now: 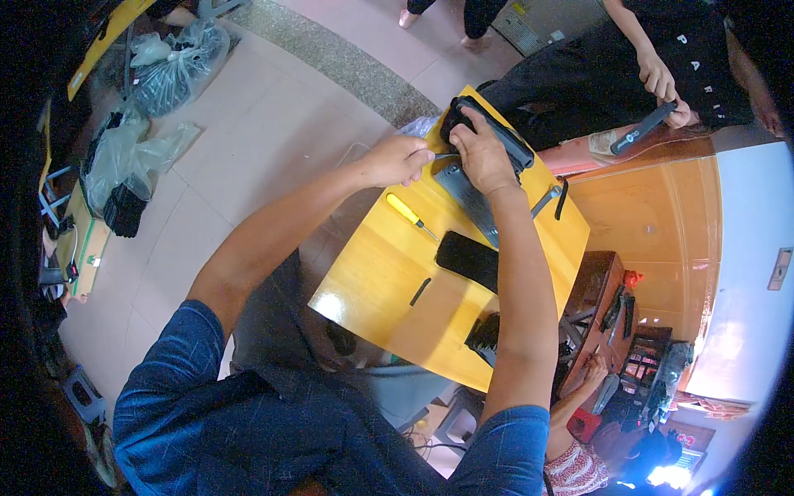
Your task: The recorder is seen gathering, aligning, and bundling black fabric straps together using another strap as a tie.
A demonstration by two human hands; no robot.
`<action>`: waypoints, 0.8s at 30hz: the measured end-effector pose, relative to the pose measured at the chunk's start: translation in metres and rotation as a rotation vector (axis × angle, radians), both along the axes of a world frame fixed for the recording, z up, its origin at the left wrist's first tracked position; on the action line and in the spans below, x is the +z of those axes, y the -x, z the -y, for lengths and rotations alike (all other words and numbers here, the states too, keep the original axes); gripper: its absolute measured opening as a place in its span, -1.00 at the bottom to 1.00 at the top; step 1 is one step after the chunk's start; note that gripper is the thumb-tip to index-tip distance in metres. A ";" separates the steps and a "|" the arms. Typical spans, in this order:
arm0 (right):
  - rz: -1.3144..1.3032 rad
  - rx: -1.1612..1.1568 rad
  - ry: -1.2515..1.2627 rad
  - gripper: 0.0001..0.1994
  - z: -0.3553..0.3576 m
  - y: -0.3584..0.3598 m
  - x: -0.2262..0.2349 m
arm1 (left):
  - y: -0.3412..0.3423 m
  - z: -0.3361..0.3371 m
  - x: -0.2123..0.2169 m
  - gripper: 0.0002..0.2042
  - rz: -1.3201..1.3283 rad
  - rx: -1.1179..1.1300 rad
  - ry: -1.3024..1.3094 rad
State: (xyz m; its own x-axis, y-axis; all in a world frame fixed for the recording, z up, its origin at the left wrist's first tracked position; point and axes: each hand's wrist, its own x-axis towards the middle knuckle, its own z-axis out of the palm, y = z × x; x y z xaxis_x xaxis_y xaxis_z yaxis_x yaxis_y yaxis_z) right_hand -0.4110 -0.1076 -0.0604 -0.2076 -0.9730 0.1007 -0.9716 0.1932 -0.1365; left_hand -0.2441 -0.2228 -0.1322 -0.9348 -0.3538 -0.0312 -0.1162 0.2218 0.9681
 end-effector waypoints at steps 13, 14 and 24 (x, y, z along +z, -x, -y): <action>0.055 -0.034 0.342 -0.83 -0.027 0.041 0.022 | -0.042 -0.001 -0.009 -0.75 -0.129 0.097 0.481; 0.055 -0.047 0.355 -0.83 -0.027 0.041 0.024 | -0.043 0.001 -0.007 -0.74 -0.125 0.131 0.549; 0.116 0.009 0.447 -0.86 -0.038 0.019 0.036 | -0.018 -0.031 0.051 -0.67 -0.215 0.145 0.783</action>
